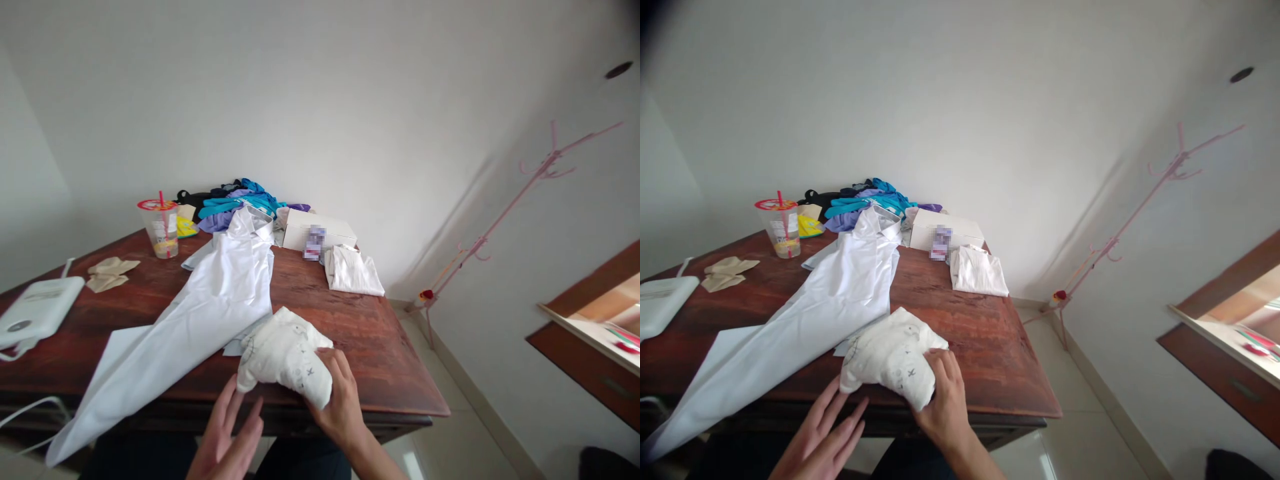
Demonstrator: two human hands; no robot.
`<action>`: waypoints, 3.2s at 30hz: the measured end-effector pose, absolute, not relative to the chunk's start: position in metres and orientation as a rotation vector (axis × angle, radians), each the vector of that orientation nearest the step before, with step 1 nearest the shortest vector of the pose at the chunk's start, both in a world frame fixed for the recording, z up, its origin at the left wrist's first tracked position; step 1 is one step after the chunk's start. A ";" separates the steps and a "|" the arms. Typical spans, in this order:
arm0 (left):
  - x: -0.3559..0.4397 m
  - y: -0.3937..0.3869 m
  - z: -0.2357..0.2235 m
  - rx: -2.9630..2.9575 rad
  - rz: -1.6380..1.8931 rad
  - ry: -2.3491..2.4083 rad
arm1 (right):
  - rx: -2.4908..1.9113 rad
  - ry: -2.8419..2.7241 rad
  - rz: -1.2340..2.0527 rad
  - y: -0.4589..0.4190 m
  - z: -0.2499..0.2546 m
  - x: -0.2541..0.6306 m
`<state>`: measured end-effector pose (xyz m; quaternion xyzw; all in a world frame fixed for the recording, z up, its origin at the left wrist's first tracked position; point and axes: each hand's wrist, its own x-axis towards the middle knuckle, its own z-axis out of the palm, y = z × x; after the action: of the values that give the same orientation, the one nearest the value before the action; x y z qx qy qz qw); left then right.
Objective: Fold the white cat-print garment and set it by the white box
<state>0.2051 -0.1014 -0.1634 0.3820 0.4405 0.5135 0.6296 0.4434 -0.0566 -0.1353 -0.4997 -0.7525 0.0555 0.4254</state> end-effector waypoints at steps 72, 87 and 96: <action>0.255 0.073 -0.108 1.977 0.737 0.834 | -0.964 -0.298 1.252 0.210 -0.095 0.573; 0.260 0.070 -0.108 2.143 0.704 0.891 | -1.327 -1.037 1.435 0.145 -0.123 0.520; 0.263 0.068 -0.111 2.268 0.708 0.895 | -1.252 -1.492 1.132 0.138 -0.128 0.517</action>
<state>0.2634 0.0684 -0.1106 0.8530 0.3366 0.2665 0.2968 0.5165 0.1384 -0.1276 -0.5017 -0.5981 0.4537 0.4299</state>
